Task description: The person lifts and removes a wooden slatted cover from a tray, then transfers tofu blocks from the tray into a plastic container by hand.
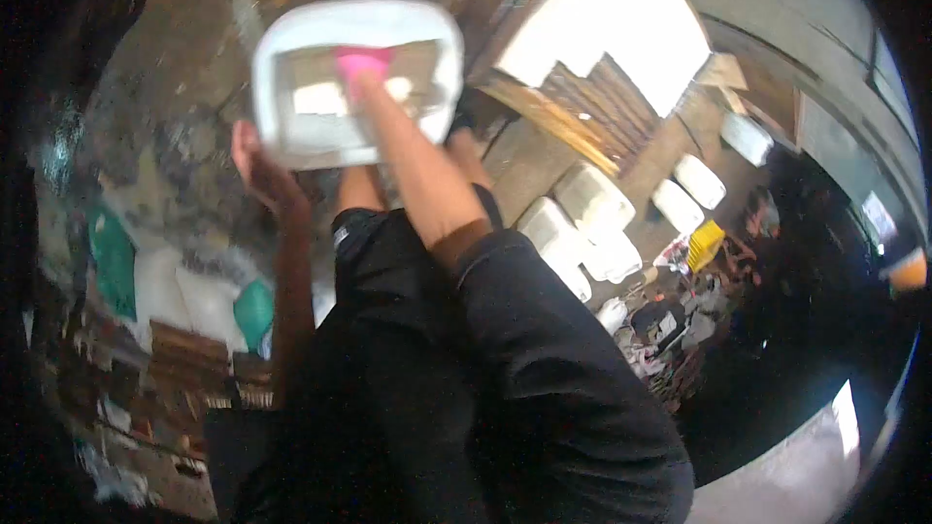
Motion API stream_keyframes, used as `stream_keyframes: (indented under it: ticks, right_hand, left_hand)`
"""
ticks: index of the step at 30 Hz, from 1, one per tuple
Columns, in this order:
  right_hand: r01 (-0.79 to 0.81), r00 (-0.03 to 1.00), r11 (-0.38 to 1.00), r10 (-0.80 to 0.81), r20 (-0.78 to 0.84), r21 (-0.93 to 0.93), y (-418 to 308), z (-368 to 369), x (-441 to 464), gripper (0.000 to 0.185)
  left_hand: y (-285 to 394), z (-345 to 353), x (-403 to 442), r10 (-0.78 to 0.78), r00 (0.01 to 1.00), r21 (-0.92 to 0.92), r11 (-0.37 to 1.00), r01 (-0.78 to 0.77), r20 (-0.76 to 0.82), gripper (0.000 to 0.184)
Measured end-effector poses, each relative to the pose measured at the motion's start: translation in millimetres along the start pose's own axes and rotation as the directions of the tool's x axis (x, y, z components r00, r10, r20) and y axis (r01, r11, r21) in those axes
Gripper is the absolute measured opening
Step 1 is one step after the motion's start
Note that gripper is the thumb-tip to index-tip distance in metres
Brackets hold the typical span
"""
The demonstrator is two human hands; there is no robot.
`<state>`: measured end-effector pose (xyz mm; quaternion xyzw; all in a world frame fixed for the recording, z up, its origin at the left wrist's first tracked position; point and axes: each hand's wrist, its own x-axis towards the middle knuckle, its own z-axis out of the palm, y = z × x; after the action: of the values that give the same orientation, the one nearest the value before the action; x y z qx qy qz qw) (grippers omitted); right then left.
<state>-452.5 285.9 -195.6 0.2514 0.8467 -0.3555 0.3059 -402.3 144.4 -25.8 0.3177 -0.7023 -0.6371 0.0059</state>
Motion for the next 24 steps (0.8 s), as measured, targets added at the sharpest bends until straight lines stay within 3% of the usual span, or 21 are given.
stream_keyframes:
  ticks: [1, 2, 3, 4, 5, 6, 7, 8, 9, 10, 12, 14, 15, 16, 17, 19, 20, 21, 22, 23, 24]
  right_hand:
    - [0.048, 0.98, 0.999, -0.043, 0.193, -0.02, -18, -31, -30, 0.037]
    - [0.119, 0.992, 0.993, -0.118, -0.035, 0.018, -18, -43, -69, 0.036]
    - [0.391, 0.915, 0.86, -0.402, -0.035, 0.327, -28, -96, -119, 0.037]
    - [0.266, 0.927, 0.898, -0.338, 0.164, 0.351, -33, -152, -163, 0.032]
    - [0.228, 0.917, 0.816, -0.363, 0.164, 0.531, -3, -186, -183, 0.028]
    - [0.279, 0.939, 0.686, -0.341, -0.042, 0.672, 39, -202, -185, 0.024]
    - [0.219, 0.975, 0.604, -0.174, -0.141, 0.766, 68, -233, -186, 0.027]
    - [0.108, 0.963, 0.536, 0.154, -0.222, 0.838, 129, -245, -169, 0.032]
    - [0.163, 0.889, 0.414, 0.333, -0.316, 0.896, 193, -251, -142, 0.041]
    - [0.237, 0.746, 0.495, 0.459, -0.483, 0.836, 226, -263, -132, 0.043]
    - [0.129, 0.494, 0.676, 0.59, -0.638, 0.726, 310, -252, -75, 0.043]
    - [-0.167, 0.608, 0.878, 0.45, -0.654, 0.449, 306, -238, -46, 0.046]
    - [-0.102, 0.521, 0.894, 0.422, -0.742, 0.436, 290, -217, -26, 0.047]
    - [-0.044, 0.418, 0.91, 0.391, -0.82, 0.411, 283, -203, -15, 0.048]
    - [-0.049, 0.416, 0.904, 0.406, -0.814, 0.425, 286, -207, -20, 0.048]
    - [0.345, 0.556, 0.502, 0.572, -0.603, 0.793, 287, -229, -17, 0.055]
    - [0.347, 0.553, 0.496, 0.577, -0.6, 0.796, 294, -242, -24, 0.055]
    - [0.198, 0.792, 0.294, 0.514, -0.329, 0.935, 308, -262, -30, 0.058]
    - [-0.022, 0.935, 0.122, 0.354, -0.023, 0.992, 314, -280, -34, 0.061]
    - [-0.174, 0.919, 0.282, 0.392, 0.052, 0.943, 306, -295, -37, 0.064]
    - [-0.114, 0.977, 0.317, 0.208, 0.049, 0.942, 306, -300, -35, 0.061]
  left_hand:
    - [-32, 1, 10, 0.255, 0.965, -0.035, 0.967, -0.254, 0.06, 0.053]
    - [-33, 5, 9, 0.348, 0.929, 0.032, 0.935, -0.354, 0.125, 0.048]
    - [-32, 11, 10, 0.326, 0.943, 0.323, 0.887, -0.329, 0.066, 0.044]
    - [-17, 24, 0, 0.355, 0.935, 0.525, 0.798, -0.298, -0.009, 0.042]
    - [-11, 29, -6, 0.36, 0.933, 0.57, 0.772, -0.28, -0.029, 0.043]
    - [-10, 32, -8, 0.37, 0.928, 0.618, 0.742, -0.261, -0.052, 0.044]
    - [-13, 34, -8, 0.384, 0.922, 0.618, 0.737, -0.274, -0.05, 0.044]
    - [-18, 33, -6, 0.398, 0.915, 0.637, 0.721, -0.272, -0.06, 0.045]
    - [-22, 32, -5, 0.412, 0.909, 0.657, 0.703, -0.272, -0.065, 0.046]
    - [-24, 33, -7, 0.386, 0.915, 0.688, 0.696, -0.206, -0.117, 0.046]
    - [-25, 32, -6, 0.355, 0.922, 0.689, 0.707, -0.156, -0.155, 0.047]
    - [-42, 19, 12, 0.452, 0.888, 0.789, 0.573, -0.221, -0.08, 0.048]
    - [-44, 9, 12, 0.517, 0.856, 0.864, 0.426, -0.267, 0.01, 0.05]
    - [-41, 9, 1, 0.514, 0.857, 0.875, 0.4, -0.273, 0.033, 0.05]
    - [-34, 15, -6, 0.48, 0.877, 0.862, 0.454, -0.225, -0.024, 0.051]
    - [-23, 36, -10, 0.406, 0.902, 0.81, 0.573, -0.13, -0.143, 0.054]
    - [-25, 35, -7, 0.412, 0.901, 0.811, 0.568, -0.138, -0.136, 0.054]
    - [-31, 29, -1, 0.447, 0.889, 0.821, 0.54, -0.183, -0.096, 0.054]
    - [-36, 23, 1, 0.48, 0.875, 0.831, 0.512, -0.218, -0.066, 0.054]
    - [-35, 22, -1, 0.482, 0.873, 0.836, 0.51, -0.204, -0.081, 0.054]
    - [-33, 26, -3, 0.463, 0.879, 0.818, 0.546, -0.182, -0.114, 0.054]
